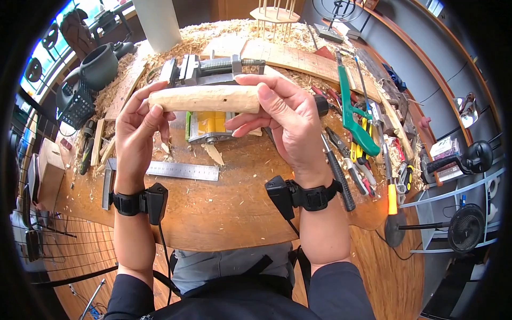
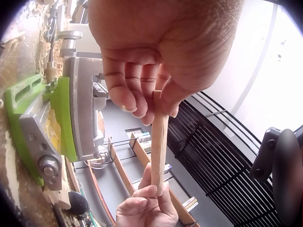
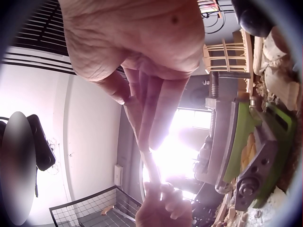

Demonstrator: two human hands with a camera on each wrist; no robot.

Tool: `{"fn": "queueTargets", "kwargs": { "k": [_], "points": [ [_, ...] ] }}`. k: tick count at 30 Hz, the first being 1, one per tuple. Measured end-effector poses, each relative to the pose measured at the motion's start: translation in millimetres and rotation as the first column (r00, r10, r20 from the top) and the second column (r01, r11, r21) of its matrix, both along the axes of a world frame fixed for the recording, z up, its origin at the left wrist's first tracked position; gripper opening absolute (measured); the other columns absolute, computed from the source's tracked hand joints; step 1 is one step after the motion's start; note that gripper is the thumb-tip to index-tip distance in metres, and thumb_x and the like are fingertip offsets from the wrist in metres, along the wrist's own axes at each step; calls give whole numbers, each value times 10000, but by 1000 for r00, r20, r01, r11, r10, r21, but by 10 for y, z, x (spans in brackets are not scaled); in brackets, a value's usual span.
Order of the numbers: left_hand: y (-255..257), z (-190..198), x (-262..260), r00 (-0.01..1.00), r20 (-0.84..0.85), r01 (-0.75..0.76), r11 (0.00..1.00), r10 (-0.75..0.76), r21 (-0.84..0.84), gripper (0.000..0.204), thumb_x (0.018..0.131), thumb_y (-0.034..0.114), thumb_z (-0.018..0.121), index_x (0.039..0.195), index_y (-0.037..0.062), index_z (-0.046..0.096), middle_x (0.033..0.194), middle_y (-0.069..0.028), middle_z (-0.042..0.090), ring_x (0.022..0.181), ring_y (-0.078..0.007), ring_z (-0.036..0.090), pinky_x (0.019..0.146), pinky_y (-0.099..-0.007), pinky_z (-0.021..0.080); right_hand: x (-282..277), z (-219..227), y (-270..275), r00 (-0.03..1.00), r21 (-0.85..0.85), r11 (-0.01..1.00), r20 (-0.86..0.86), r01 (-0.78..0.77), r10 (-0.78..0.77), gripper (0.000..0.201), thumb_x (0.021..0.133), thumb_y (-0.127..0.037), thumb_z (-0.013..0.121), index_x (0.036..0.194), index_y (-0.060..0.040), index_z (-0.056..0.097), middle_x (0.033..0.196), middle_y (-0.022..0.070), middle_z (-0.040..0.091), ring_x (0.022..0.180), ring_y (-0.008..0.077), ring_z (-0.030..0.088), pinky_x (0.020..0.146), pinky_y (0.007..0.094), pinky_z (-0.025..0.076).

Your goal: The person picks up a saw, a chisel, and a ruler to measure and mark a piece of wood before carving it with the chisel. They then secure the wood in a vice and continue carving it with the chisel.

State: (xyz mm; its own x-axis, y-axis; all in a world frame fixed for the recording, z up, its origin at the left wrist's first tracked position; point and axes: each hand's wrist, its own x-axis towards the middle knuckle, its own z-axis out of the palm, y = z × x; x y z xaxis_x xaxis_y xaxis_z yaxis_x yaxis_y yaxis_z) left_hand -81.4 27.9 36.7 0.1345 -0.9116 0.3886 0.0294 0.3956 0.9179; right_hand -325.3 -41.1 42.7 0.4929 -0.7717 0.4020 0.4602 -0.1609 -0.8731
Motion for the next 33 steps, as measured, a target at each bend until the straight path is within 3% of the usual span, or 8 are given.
{"fn": "queueTargets", "kwargs": {
  "k": [3,6,10,15,16,21,23,33],
  "points": [
    [5,6,9,1000,-1,9,1000,-9,10,408,954,147,617,1306,-35,521,859,-73,674,651,-52,579,545,-184,453,6,24,23,999,43,999,26,-32,31,401,1025,-244,469,1242,84,547,1020,218,678,816,286,722,676,324,608],
    [11,15,4,1000,10,23,1000,-23,20,400,953,144,616,1301,-31,526,860,-73,675,657,-56,584,544,-187,459,20,51,44,998,87,994,39,-58,54,471,1019,-285,464,1272,110,509,1080,254,651,824,341,716,638,368,612],
    [16,28,-10,1000,-20,7,1000,-7,21,352,948,91,619,1280,-6,555,858,-67,673,606,-51,545,550,-187,439,3,58,43,995,96,990,29,-102,100,502,1014,-308,471,1278,118,499,1105,258,640,796,328,713,639,370,608],
    [12,28,3,1000,-26,7,1000,-7,27,351,944,88,625,1278,5,558,833,-55,668,601,-51,543,547,-186,435,-22,31,20,997,82,994,-20,-75,77,475,1013,-317,493,1240,98,544,1000,185,680,738,248,709,662,305,583],
    [11,22,22,1000,-5,20,999,-20,29,377,940,114,629,1275,-38,543,899,-83,672,740,-89,619,544,-203,469,-3,30,32,999,92,995,-10,-43,44,471,1007,-319,508,1217,100,562,961,173,684,709,231,704,635,293,577],
    [16,29,1,1000,-19,25,999,-24,30,372,940,107,629,1273,-35,546,891,-81,675,730,-89,618,546,-202,472,-8,15,20,1000,85,996,-21,11,-9,481,1000,-325,527,1198,111,573,926,163,687,688,215,702,609,284,571],
    [15,27,-18,1000,-23,19,999,-18,32,354,949,85,617,1287,8,547,843,-60,672,606,-52,554,541,-184,445,-6,21,15,1000,84,996,-22,11,-9,484,999,-326,530,1194,114,575,918,160,688,683,210,701,603,282,570],
    [19,29,-58,996,9,83,994,-84,74,324,944,117,628,1233,-10,551,849,-66,675,633,-69,588,553,-200,475,4,41,21,997,97,992,-28,80,-78,463,1000,-315,528,1171,111,591,896,164,693,658,198,697,582,278,562]
  ]
}}
